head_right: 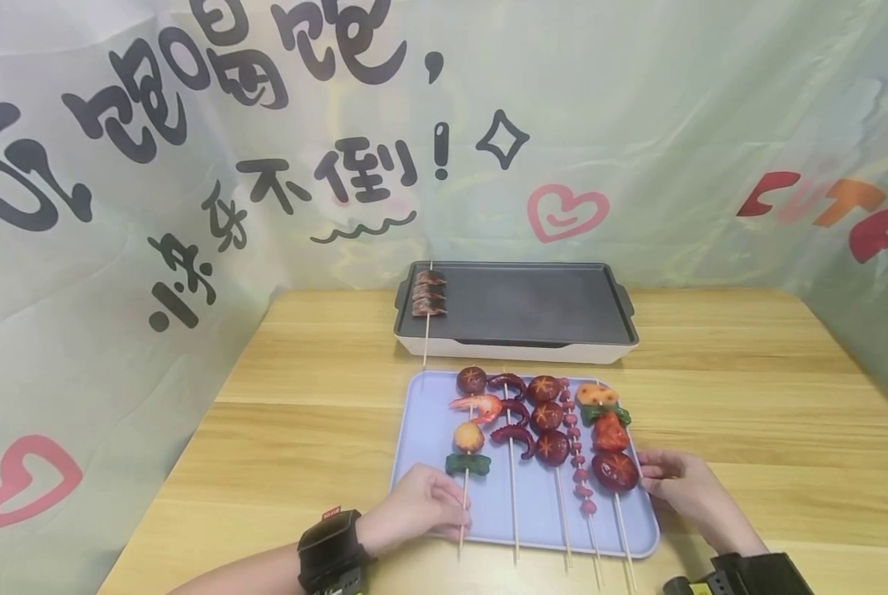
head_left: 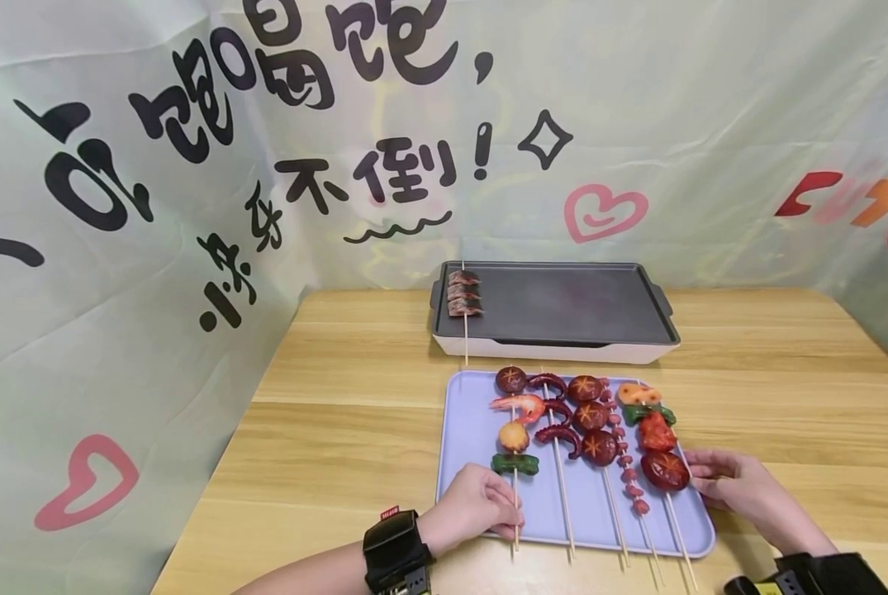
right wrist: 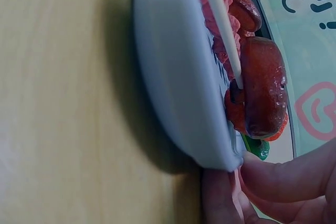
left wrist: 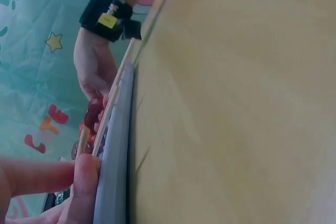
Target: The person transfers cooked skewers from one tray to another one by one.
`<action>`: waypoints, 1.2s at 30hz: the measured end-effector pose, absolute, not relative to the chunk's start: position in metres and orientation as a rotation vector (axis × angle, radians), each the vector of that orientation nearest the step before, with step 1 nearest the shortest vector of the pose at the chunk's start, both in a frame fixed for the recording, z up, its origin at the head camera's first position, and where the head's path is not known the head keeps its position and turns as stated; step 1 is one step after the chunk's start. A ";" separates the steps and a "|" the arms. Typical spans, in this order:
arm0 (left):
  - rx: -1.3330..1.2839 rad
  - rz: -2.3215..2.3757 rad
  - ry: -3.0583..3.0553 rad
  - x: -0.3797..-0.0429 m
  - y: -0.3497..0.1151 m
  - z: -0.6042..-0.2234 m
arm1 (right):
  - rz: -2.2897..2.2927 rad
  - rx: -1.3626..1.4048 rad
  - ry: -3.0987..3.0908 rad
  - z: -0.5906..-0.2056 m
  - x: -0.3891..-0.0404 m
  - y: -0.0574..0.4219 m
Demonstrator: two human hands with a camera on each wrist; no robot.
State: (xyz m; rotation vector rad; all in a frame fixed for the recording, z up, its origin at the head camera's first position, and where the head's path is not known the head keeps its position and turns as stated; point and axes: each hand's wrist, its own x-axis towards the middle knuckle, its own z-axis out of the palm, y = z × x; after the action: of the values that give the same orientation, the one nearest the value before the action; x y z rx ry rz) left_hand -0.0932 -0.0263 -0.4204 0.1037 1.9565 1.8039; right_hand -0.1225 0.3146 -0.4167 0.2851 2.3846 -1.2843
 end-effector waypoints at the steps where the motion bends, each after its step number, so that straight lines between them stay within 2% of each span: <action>1: 0.108 1.791 1.970 -0.094 -0.026 -0.421 | -1.286 0.284 2.384 -0.417 -0.122 0.315; 23: 0.156 1.665 2.011 -0.102 -0.029 -0.425 | -1.299 0.287 2.391 -0.418 -0.122 0.315; 30: 0.295 1.544 2.073 -0.116 -0.040 -0.405 | -1.288 0.295 2.390 -0.417 -0.121 0.314; 36: 0.342 1.526 2.194 -0.148 -0.056 -0.374 | -1.275 0.298 2.388 -0.415 -0.122 0.313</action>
State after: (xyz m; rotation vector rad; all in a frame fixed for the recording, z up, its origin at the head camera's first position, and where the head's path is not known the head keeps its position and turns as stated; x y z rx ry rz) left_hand -0.1483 -0.0556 -0.3743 0.3421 2.1936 1.5260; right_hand -0.1220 0.3126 -0.4145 0.2976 2.3883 -1.2749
